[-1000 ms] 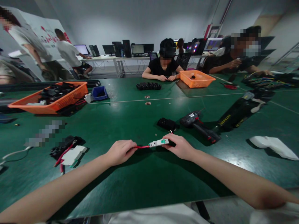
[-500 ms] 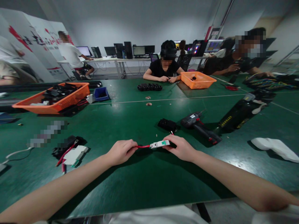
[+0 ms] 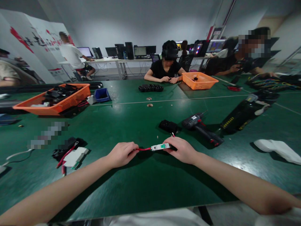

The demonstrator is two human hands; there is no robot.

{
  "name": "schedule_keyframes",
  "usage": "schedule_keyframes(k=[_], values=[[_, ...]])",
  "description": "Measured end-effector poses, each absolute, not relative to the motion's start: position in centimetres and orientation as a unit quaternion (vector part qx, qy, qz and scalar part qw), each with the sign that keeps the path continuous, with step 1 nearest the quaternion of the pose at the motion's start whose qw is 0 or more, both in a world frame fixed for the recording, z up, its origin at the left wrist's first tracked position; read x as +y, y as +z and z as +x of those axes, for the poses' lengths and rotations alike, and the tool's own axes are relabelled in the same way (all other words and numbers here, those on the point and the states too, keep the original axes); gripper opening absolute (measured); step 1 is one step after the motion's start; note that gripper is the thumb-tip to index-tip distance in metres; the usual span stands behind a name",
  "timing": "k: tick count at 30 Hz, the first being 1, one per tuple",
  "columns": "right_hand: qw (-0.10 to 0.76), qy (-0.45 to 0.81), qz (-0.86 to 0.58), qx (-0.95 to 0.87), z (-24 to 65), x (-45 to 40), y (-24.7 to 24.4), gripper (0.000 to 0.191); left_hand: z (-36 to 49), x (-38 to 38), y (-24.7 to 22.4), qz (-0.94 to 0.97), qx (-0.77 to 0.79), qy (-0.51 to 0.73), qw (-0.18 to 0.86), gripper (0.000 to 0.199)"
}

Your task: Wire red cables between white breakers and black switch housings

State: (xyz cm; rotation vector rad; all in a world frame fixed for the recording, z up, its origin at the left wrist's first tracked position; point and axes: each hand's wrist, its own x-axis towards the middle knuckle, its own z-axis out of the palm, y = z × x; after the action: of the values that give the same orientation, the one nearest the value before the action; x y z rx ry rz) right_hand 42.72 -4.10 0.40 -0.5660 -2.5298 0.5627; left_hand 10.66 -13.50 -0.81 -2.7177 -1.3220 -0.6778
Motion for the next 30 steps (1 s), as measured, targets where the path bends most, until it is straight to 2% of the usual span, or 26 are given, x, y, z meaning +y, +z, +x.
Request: schedule_keyframes(k=[21, 26, 30], values=[[0.193, 0.177, -0.200, -0.944, 42.38, -4.54, 0.51, 0.013, 11.16, -13.83, -0.54, -0.887, -0.408, -0.212, 0.047, 0.007], [0.190, 0.180, -0.214, -0.941, 42.22, -4.50, 0.32, 0.016, 11.05, -13.75, -0.58, -0.884, -0.416, -0.214, 0.019, 0.009], [0.194, 0.203, -0.228, -0.932, 42.05, -4.36, 0.41, 0.017, 11.07, -13.46, -0.43, -0.865, -0.456, -0.201, -0.053, 0.012]])
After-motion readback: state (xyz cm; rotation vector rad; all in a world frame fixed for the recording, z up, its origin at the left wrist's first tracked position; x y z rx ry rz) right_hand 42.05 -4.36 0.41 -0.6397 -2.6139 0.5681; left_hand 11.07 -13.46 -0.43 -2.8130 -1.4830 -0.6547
